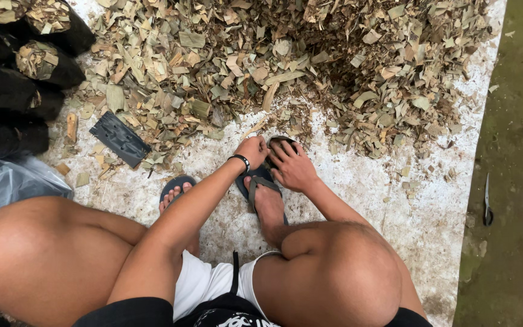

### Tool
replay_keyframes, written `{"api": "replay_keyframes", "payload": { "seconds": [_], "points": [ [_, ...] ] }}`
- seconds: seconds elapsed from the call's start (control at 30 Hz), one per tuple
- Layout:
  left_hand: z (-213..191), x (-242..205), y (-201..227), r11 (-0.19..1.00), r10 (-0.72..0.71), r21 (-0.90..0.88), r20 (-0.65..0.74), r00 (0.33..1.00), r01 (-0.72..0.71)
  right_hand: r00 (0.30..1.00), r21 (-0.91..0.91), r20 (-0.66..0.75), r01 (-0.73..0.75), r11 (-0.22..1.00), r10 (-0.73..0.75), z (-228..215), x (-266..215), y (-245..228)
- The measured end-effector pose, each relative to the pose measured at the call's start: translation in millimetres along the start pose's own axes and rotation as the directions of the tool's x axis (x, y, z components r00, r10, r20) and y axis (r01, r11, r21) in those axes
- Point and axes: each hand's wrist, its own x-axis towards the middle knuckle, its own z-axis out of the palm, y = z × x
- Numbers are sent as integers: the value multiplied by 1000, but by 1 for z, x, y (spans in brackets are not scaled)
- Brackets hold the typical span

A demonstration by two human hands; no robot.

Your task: The person scoops wood chips from a large pile on the floor and packs them into small black plastic pots. They press the chips down by hand to compact them, then place the filled pots into a group of similar pots nearby.

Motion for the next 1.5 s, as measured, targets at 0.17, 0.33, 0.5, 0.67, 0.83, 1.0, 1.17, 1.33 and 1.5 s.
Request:
{"api": "replay_keyframes", "payload": {
  "seconds": [0.17, 0.33, 0.5, 0.67, 0.83, 1.0, 1.17, 1.33, 1.5],
  "points": [
    [12, -2, 0, 999, 49, -1, -64, 997, -49, 1000, -10, 29, -9, 1000, 10, -2, 0, -7],
    [9, 1, 0, 999, 42, -27, -95, 995, -45, 995, 179, -33, -90, 980, 97, -5, 4, -2],
    [9, -5, -4, 997, 41, -50, -213, 976, -53, 916, 563, -175, -207, 800, 360, 6, -1, 15],
    [25, -15, -10, 994, 75, -73, -164, 984, -88, 755, 738, -202, -302, 604, 624, 30, -7, 74],
    [29, -32, -1, 988, 65, -127, -164, 984, -86, 888, 139, 95, -460, 877, 450, 61, -9, 99],
    [20, -36, 5, 996, -17, -87, -47, 999, 13, 930, 301, -37, -338, 892, 365, 89, 40, 118],
    [14, -28, 11, 994, 10, -108, -91, 996, -20, 918, 393, -141, -292, 872, 371, 91, 91, 156],
    [14, -22, 11, 990, -47, -135, -66, 997, 38, 947, 281, -293, -47, 959, 133, 93, 91, 150],
    [20, -17, 13, 988, -63, -145, -91, 994, 49, 932, 153, -270, 289, 945, -241, 118, 94, 136]
  ]
}}
